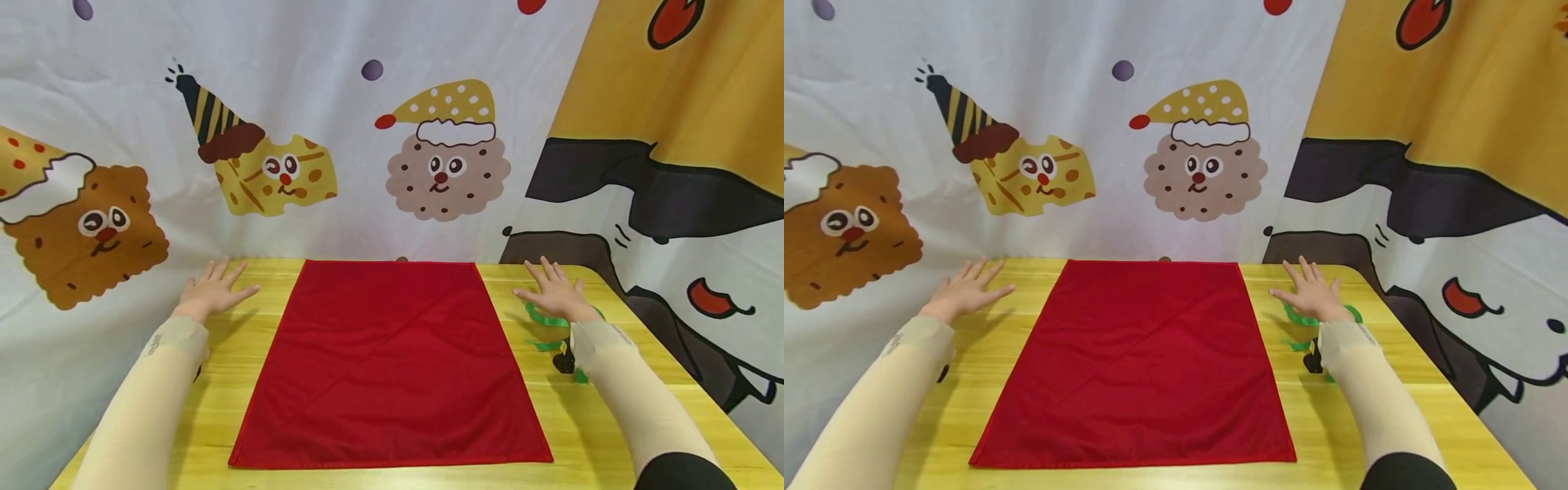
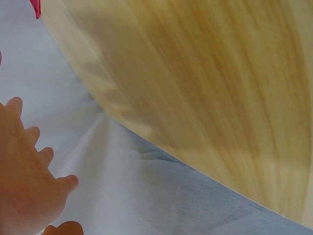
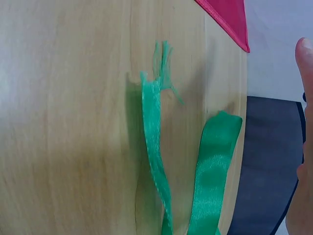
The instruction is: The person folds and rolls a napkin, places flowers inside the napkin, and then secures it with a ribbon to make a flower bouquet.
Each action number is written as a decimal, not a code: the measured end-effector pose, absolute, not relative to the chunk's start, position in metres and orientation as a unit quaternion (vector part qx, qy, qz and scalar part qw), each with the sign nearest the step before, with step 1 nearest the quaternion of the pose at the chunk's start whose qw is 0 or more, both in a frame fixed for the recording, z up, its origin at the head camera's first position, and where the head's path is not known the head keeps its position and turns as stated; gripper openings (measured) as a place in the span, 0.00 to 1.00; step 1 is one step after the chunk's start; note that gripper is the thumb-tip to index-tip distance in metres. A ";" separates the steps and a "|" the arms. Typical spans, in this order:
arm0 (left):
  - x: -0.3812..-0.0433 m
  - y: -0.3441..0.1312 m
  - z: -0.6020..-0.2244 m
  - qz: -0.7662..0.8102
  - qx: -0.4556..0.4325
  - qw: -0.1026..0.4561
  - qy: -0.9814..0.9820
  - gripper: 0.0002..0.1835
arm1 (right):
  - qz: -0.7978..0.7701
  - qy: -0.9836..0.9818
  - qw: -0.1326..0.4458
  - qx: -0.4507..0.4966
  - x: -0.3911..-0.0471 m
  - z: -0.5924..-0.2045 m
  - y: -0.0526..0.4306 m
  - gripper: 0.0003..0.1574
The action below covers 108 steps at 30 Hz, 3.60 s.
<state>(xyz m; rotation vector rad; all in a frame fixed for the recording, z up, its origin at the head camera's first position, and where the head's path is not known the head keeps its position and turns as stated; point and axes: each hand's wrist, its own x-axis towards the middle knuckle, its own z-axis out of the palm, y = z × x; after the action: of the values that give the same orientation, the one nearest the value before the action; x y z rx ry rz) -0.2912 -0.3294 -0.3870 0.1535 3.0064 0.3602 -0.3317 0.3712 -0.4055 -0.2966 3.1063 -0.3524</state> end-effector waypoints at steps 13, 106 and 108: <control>-0.295 -0.329 -0.389 0.120 0.054 0.059 0.990 0.49 | -0.107 0.990 0.013 -0.093 -0.339 -0.408 0.365 0.59; -0.149 -0.101 -0.415 0.020 0.594 0.048 0.803 0.29 | -0.220 0.805 0.020 -0.551 -0.143 -0.436 0.288 0.22; -0.150 -0.101 -0.414 0.023 0.594 0.054 0.802 0.29 | -0.223 0.793 0.005 -0.566 -0.145 -0.437 0.288 0.22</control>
<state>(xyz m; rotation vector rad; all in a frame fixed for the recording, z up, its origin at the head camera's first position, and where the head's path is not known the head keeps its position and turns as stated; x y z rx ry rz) -0.1495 -0.1006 -0.4143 1.8042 2.4378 0.0689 -0.1447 0.2879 -0.4369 -1.7740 2.4848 -0.6980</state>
